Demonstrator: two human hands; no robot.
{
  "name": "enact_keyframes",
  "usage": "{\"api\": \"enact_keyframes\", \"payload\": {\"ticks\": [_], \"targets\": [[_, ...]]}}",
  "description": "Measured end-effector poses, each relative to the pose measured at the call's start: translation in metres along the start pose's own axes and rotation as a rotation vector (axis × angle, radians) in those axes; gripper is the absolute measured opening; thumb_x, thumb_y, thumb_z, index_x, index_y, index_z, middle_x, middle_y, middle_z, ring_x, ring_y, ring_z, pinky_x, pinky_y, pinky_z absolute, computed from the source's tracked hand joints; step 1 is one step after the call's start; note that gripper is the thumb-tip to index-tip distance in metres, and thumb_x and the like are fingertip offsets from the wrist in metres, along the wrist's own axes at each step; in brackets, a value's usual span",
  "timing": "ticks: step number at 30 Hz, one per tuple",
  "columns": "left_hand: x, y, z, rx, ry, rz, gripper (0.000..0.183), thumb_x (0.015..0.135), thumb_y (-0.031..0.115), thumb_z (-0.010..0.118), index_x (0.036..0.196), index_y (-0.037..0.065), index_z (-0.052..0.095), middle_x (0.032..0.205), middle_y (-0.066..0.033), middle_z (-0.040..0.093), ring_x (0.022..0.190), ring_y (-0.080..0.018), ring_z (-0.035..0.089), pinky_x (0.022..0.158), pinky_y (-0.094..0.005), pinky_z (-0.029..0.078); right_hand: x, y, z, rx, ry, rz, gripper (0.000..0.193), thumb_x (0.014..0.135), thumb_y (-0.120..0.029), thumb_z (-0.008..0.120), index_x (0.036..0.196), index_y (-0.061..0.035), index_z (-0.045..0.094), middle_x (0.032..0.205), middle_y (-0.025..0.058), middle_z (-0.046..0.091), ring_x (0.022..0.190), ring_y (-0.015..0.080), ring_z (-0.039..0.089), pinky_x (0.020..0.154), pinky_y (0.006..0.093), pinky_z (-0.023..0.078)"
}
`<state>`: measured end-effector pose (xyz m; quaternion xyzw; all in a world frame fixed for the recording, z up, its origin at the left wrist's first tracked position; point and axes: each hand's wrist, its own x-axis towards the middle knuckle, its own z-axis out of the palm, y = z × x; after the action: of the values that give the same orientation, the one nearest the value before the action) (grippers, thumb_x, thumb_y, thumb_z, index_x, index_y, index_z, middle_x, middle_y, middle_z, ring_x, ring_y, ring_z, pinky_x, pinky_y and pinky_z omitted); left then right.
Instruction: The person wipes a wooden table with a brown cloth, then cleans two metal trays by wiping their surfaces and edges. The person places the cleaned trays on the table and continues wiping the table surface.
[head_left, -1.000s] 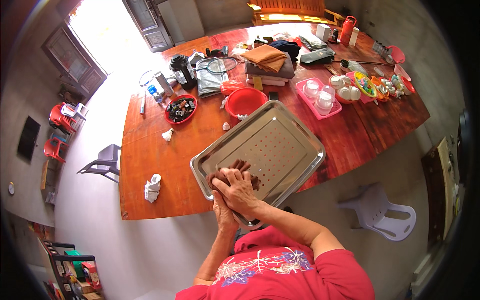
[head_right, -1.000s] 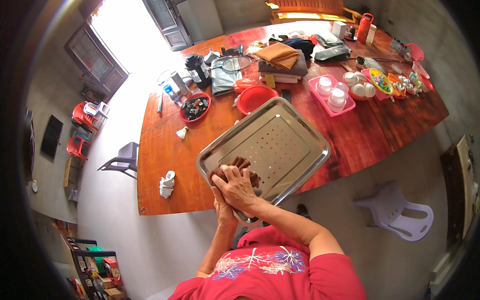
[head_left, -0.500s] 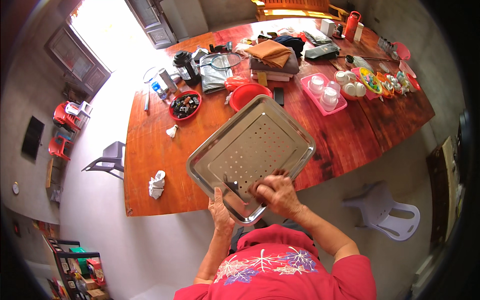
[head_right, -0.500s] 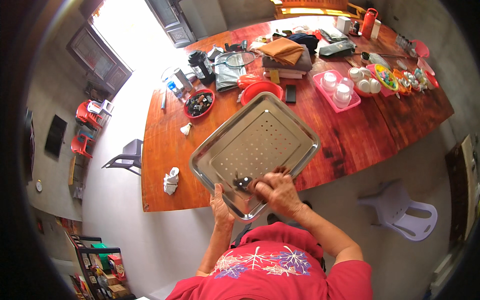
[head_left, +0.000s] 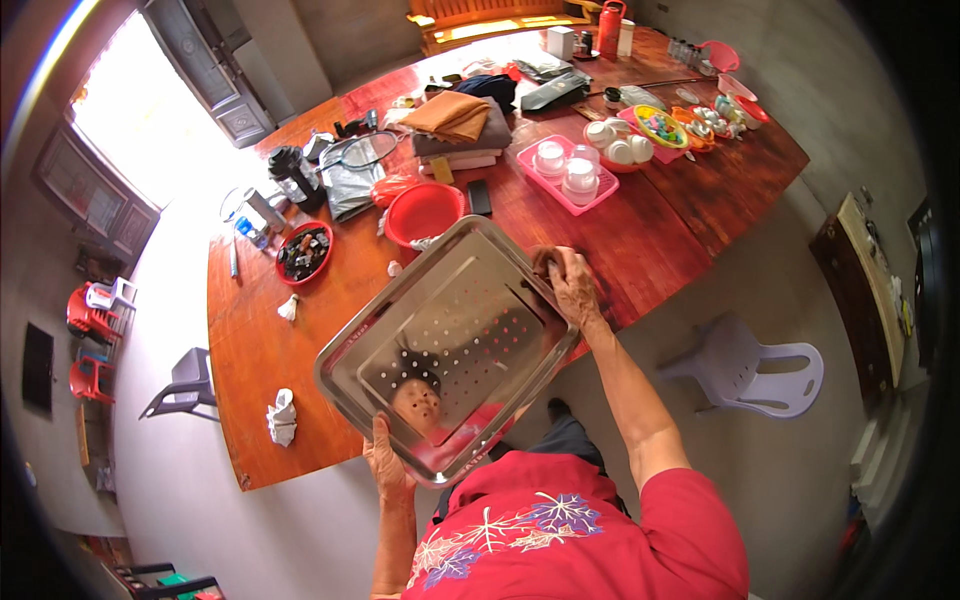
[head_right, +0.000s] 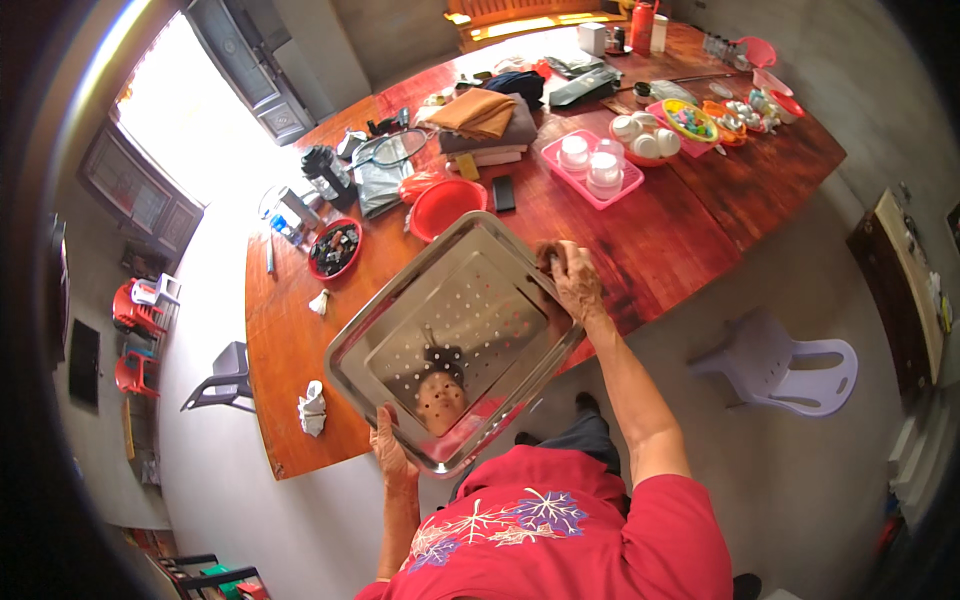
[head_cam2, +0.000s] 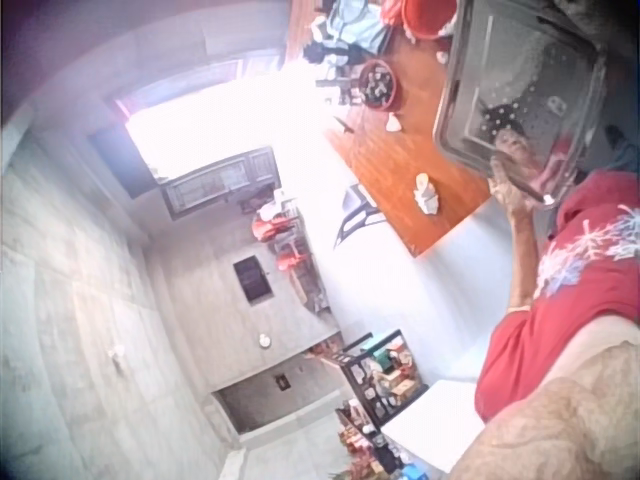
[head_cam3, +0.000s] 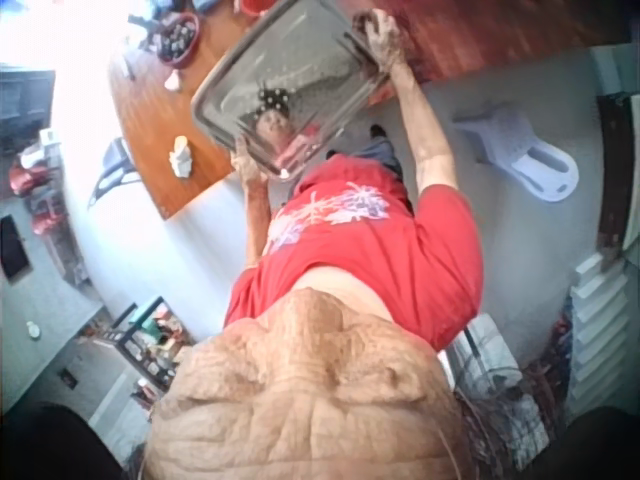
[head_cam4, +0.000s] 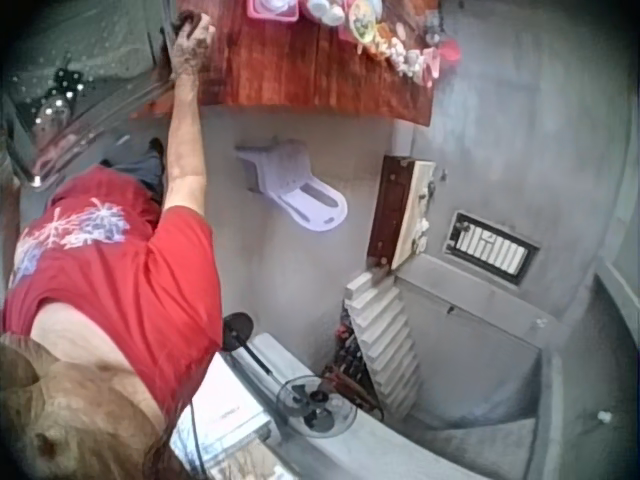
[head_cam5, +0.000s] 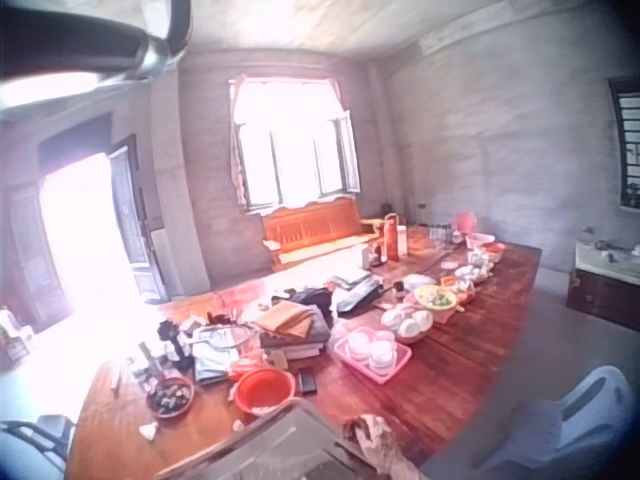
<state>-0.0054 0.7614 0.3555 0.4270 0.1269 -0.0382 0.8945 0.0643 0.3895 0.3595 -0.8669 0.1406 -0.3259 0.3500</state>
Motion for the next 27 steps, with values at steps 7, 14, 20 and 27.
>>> {"api": "enact_keyframes", "payload": {"ticks": [7, 14, 20, 27], "targets": [[-0.006, 0.019, -0.001, 0.002, -0.117, 0.041, 0.027, 0.092, 0.013, 0.061, 0.118, 0.006, 0.058, 0.11, -0.0049, 0.066, 0.104, -0.0134, 0.062, 0.09, -0.0239, 0.052, 0.025, -0.039, -0.038, 0.922, -0.702, 0.422, 0.031, 0.084, -0.004, 0.066, 0.114, -0.004, 0.06, 0.106, -0.0004, 0.063, 0.101, 0.0072, 0.056, 0.089, 0.0254, 0.044], [0.025, 0.033, 0.011, 0.436, -0.002, 0.336, 0.034, 0.094, 0.025, 0.06, 0.119, 0.005, 0.053, 0.103, -0.0033, 0.063, 0.092, -0.0083, 0.058, 0.075, -0.0227, 0.049, 0.012, -0.076, -0.078, 0.911, -0.569, 0.276, 0.035, 0.081, -0.002, 0.069, 0.115, -0.0044, 0.061, 0.105, -0.0022, 0.062, 0.095, 0.0071, 0.057, 0.086, 0.0251, 0.047], [0.021, 0.044, 0.062, 0.117, 0.038, 0.057, 0.048, 0.095, 0.039, 0.052, 0.132, 0.009, 0.042, 0.126, -0.0096, 0.052, 0.112, -0.0247, 0.051, 0.091, -0.0415, 0.045, -0.004, -0.126, -0.082, 0.649, -0.131, -0.207, 0.028, 0.083, -0.007, 0.067, 0.11, -0.0015, 0.06, 0.082, 0.007, 0.06, 0.08, 0.0113, 0.061, 0.069, 0.03, 0.05], [-0.002, 0.069, 0.132, -0.377, -0.461, -0.339, 0.064, 0.092, 0.055, 0.046, 0.136, 0.008, 0.041, 0.133, -0.017, 0.05, 0.117, -0.0353, 0.052, 0.097, -0.0501, 0.044, -0.068, -0.155, -0.059, -0.177, 0.032, -0.938, 0.032, 0.075, -0.016, 0.059, 0.106, -0.0085, 0.06, 0.072, -0.0004, 0.045, 0.063, 0.0132, 0.051, 0.057, 0.0276, 0.041]]}}
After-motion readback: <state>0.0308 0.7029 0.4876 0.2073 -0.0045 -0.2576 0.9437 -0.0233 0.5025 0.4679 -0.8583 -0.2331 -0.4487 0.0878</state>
